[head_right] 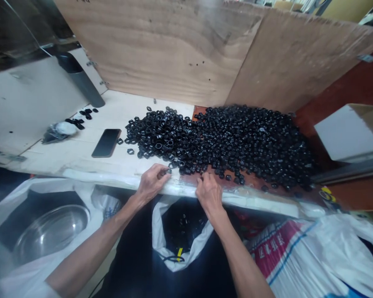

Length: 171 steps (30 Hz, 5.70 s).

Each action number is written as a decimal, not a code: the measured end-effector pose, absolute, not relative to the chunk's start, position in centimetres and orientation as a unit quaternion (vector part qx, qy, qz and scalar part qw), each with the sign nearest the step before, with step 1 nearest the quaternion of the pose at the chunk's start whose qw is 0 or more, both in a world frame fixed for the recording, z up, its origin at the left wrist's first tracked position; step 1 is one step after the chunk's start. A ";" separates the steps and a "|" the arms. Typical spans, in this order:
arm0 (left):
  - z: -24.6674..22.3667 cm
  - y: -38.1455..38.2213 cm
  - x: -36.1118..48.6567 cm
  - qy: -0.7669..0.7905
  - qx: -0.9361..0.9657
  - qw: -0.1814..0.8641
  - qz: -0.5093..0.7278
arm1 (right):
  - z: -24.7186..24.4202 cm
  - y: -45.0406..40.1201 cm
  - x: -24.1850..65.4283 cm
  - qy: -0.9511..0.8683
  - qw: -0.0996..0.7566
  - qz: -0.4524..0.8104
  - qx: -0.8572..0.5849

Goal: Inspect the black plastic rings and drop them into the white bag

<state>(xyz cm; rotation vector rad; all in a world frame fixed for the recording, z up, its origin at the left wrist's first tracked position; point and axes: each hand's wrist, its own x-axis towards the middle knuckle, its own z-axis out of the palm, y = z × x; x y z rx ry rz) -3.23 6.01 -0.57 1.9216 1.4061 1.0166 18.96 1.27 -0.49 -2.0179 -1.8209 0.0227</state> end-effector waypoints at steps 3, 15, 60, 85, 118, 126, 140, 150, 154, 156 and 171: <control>0.1 4.5 -2.5 0.487 0.637 0.401 0.443 | -0.2 0.8 19.1 -0.619 0.344 0.124 -0.695; 0.5 0.0 -0.2 0.350 0.352 0.734 0.464 | 1.9 -2.2 15.5 -0.405 0.532 0.525 -0.527; 0.0 -0.4 -0.3 0.337 0.594 0.540 0.491 | 2.4 -4.0 16.1 -0.699 0.396 0.172 -0.570; -0.5 -0.9 -0.4 0.335 0.683 0.423 0.493 | 2.5 -4.4 15.8 -0.537 0.410 0.411 -0.612; -1.2 5.0 0.1 0.446 0.712 0.315 0.442 | -1.2 0.0 20.5 -0.592 0.473 0.187 -0.625; 0.2 2.5 -0.2 0.402 0.728 0.351 0.431 | 0.6 -1.7 17.5 -0.489 0.518 0.411 -0.569; 0.9 1.1 -1.3 0.340 0.724 0.401 0.447 | 2.4 -2.9 16.2 -0.606 0.471 0.315 -0.559; 1.1 0.4 -1.4 0.274 0.739 0.372 0.491 | 3.9 -3.9 16.6 -0.634 0.440 0.308 -0.556; 1.7 0.5 -1.6 0.276 0.722 0.411 0.484 | 4.4 -4.1 16.7 -0.667 0.441 0.274 -0.534; 1.7 0.5 -1.7 0.285 0.709 0.442 0.469 | 4.4 -4.2 16.7 -0.685 0.446 0.253 -0.517; -0.7 -0.9 -1.4 0.288 0.718 0.405 0.488 | 2.1 -5.7 15.5 -0.618 0.394 0.283 -0.619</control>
